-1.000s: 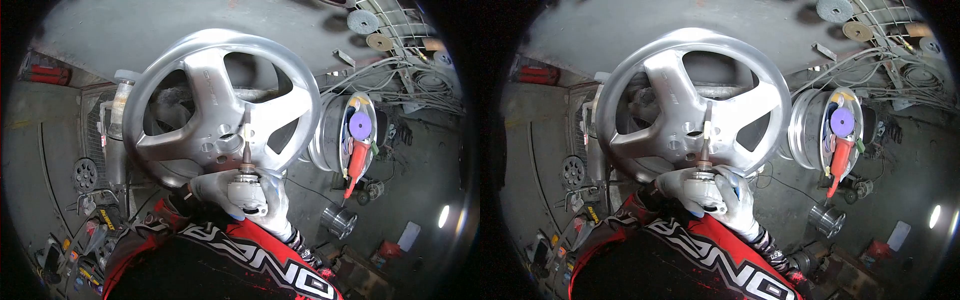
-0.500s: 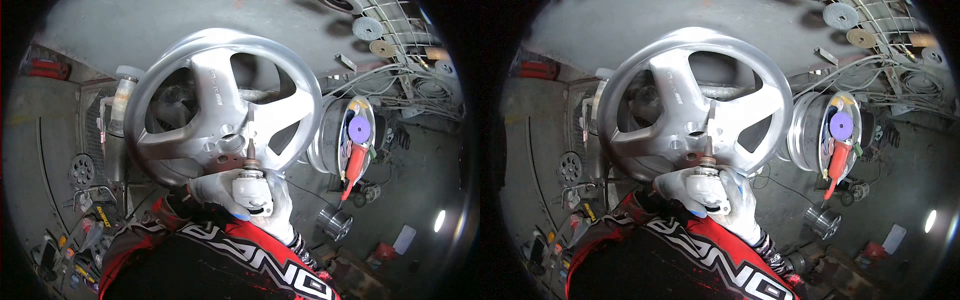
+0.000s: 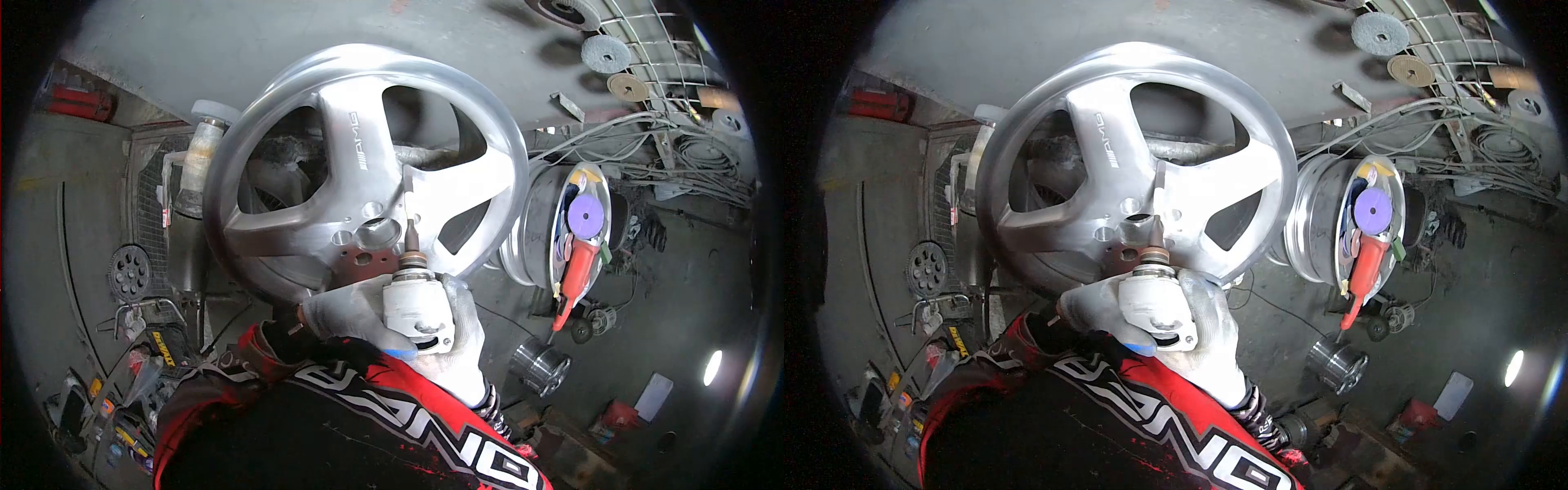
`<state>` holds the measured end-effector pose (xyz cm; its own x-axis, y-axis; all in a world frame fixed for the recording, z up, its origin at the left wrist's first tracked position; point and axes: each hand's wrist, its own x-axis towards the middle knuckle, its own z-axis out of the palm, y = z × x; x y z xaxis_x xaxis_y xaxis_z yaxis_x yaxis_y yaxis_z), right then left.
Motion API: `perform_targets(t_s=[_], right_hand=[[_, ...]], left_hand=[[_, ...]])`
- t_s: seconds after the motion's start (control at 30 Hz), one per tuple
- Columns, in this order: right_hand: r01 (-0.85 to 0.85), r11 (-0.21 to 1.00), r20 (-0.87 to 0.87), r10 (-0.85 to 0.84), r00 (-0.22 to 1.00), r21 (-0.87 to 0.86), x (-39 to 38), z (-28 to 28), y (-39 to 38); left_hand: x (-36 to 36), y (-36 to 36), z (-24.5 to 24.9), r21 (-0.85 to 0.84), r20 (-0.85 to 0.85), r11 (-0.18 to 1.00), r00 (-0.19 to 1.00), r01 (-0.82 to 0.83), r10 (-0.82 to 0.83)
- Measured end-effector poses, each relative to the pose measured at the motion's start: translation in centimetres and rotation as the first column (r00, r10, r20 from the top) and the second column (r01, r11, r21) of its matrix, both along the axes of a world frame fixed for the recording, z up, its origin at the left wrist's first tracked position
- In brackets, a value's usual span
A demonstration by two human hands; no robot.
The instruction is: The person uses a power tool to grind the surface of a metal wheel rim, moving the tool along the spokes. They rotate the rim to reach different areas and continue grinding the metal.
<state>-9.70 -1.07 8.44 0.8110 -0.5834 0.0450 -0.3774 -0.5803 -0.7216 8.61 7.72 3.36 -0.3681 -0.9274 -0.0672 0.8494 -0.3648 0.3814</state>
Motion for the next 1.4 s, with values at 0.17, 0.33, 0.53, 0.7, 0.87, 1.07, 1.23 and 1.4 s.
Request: perform_targets(t_s=[0.17, 0.33, 0.53, 0.7, 0.87, 1.07, 1.23, 1.4], right_hand=[[0.138, 0.989, -0.057, -0.135, 0.989, 0.049, -0.1, 1.1, 0.3], [0.064, 0.997, -0.010, -0.063, 0.998, 0.034, 1.1, 1.6, -0.1], [0.101, 0.994, -0.011, -0.101, 0.995, -0.034, 0.2, 1.4, 0.0], [0.149, 0.982, -0.083, -0.140, 0.987, 0.114, 0.2, 1.3, 0.3], [0.025, 0.993, -0.020, -0.023, 1.000, 0.113, 0.0, 0.6, -0.2], [0.027, 0.997, -0.018, -0.026, 0.999, 0.066, -2.2, -1.1, -1.1], [0.055, 0.998, -0.071, -0.052, 0.996, 0.040, -3.5, -0.7, -2.0], [-0.009, 1.000, 0.009, 0.009, 1.000, 0.007, -2.7, -1.3, -1.8]], left_hand=[[-1.2, -1.2, -1.3, -0.192, 0.235, 0.979, 0.965, -0.069, 0.114], [0.3, 0.1, 0.7, -0.015, 0.034, 0.999, 0.999, -0.032, 0.033], [-1.0, -1.2, -1.2, -0.483, 0.581, 0.876, 0.739, -0.023, 0.340], [-0.4, -0.6, -0.3, -0.149, 0.274, 0.986, 0.956, -0.067, 0.107], [0.0, -0.2, -0.2, -0.120, 0.277, 0.992, 0.958, -0.041, 0.073], [-1.4, -1.3, 0.1, 0.002, 0.220, 0.995, 0.971, -0.096, 0.093], [-2.2, -3.0, -0.6, -0.120, 0.315, 0.993, 0.948, -0.012, 0.049], [-2.4, -2.0, -1.7, -0.016, 0.124, 1.000, 0.992, -0.020, 0.022]])
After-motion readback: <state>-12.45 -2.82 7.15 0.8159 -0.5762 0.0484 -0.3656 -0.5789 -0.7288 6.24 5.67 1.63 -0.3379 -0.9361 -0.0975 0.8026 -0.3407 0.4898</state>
